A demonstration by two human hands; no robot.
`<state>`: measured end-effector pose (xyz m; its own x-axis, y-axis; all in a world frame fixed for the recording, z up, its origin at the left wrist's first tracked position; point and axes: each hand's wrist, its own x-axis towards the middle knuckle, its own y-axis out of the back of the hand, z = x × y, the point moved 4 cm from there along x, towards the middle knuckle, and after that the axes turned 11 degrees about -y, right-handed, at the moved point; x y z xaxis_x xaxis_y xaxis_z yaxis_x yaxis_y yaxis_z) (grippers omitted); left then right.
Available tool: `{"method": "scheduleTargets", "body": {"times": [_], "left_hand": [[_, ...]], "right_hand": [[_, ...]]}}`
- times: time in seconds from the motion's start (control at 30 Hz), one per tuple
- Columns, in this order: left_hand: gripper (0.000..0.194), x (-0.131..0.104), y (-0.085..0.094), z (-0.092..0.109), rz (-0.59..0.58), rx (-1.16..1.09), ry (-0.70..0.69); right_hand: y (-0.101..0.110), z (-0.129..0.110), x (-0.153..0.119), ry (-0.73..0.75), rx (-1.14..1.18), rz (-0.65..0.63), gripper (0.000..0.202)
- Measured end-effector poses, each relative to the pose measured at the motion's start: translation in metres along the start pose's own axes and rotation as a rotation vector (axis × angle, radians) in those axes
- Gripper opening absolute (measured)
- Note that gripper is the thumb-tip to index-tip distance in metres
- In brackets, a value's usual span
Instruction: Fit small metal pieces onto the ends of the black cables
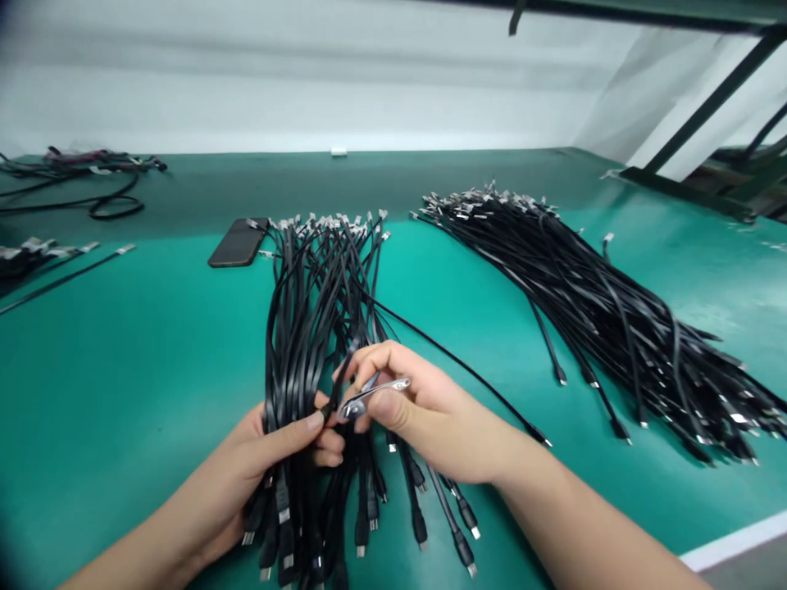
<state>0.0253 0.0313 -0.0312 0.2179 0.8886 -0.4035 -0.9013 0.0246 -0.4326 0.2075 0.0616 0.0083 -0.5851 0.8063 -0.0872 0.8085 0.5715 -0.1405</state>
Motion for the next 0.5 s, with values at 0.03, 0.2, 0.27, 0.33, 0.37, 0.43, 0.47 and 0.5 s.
{"method": "scheduleTargets", "body": {"times": [0.03,0.2,0.27,0.33,0.37,0.43,0.47,0.5], "left_hand": [[0.020,0.000,-0.001,0.000,-0.009,0.007,0.002],[0.026,0.005,-0.007,-0.001,-0.059,0.081,0.000],[0.022,0.006,-0.009,0.000,-0.084,0.110,-0.009],[0.019,0.006,-0.009,0.001,-0.092,0.126,-0.016],[0.018,0.006,-0.009,0.001,-0.087,0.132,-0.017],[0.016,0.005,-0.008,0.001,-0.072,0.152,-0.018],[0.015,0.005,-0.007,0.001,-0.065,0.164,-0.017],[0.015,0.004,-0.007,0.001,-0.062,0.176,-0.018]], "right_hand": [[-0.004,0.002,0.001,0.010,0.016,-0.003,0.032],[-0.016,0.013,0.009,-0.059,0.151,0.014,0.031],[-0.016,0.015,0.012,-0.079,0.152,0.061,0.035],[-0.012,0.016,0.012,-0.088,0.088,0.150,0.036],[-0.008,0.016,0.012,-0.097,0.038,0.198,0.035],[-0.001,0.015,0.010,-0.120,-0.055,0.276,0.029],[0.002,0.015,0.009,-0.133,-0.089,0.302,0.025],[0.004,0.015,0.007,-0.152,-0.114,0.318,0.020]]}}
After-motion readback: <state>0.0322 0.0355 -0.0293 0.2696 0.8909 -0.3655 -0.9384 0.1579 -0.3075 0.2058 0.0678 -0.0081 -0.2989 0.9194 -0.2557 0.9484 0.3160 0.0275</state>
